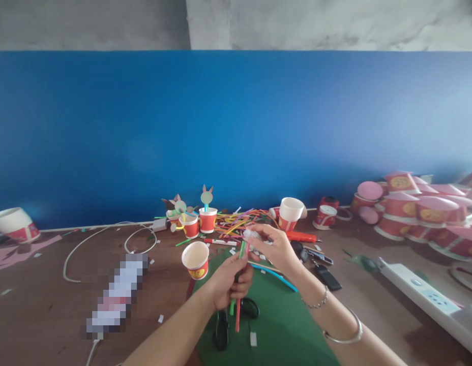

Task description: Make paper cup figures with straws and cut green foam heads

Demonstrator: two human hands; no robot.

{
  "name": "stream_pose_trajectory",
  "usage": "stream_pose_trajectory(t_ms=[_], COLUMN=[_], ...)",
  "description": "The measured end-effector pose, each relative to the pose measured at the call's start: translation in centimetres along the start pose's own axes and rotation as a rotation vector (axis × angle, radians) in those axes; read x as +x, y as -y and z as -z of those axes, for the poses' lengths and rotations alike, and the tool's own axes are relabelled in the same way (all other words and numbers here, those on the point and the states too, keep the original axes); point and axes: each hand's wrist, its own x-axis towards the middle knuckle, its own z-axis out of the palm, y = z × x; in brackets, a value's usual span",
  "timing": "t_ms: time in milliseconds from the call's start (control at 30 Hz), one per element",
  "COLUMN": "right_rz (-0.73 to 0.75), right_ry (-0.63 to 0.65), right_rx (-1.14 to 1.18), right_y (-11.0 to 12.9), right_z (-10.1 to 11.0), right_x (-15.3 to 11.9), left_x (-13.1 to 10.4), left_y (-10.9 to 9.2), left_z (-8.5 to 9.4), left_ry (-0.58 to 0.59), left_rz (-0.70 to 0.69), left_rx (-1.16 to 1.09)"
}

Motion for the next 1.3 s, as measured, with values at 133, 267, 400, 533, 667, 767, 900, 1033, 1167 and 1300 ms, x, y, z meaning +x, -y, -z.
stream_pose_trajectory(t_ms=[133,267,400,533,667,767,900,1033,1167,1300], right_rz=[0.006,0.021,-0.015,-0.015,0.038,0.082,0.121,0.107,0.094,0.092], right_ry=[0.031,0.061,0.126,0.054,0.033,0.105,0.216,0.224,0.214,0.195], right_rx=[0.018,0.075,0.159,0.036,-0.218,-0.385,-0.461,-0.474,-0.482,-0.500], right_y=[-0.3,-0.4,0.3,1.0,1.4,1.8,2.1,2.1,2.0,2.2], right_z=[0.1,-0.1,-0.3,0.2,1.4,1.9,1.7,1.3,1.0,0.8], right_x=[0.1,0.0,-0.1,0.0,0.3,0.2,-0.2,-0.4,-0.4,-0.5], left_x=[0.1,0.0,0.0,0.2,0.6,0.9,1.2,1.4,1.5,1.3], left_y=[0.1,0.2,0.2,0.2,0.2,0.4,0.7,0.8,0.8,0.6], left_z=[0.1,0.1,0.1,0.2,0.4,0.4,0.4,0.4,0.1,-0.5], left_ry=[-0.011,0.018,0.024,-0.030,-0.131,-0.204,-0.245,-0.278,-0.322,-0.368], left_rz=[-0.008,0.006,0.006,-0.043,-0.104,-0.112,-0.086,-0.076,-0.076,-0.075], left_rx=[0.015,0.011,0.007,0.027,0.060,0.101,0.175,0.244,0.292,0.333])
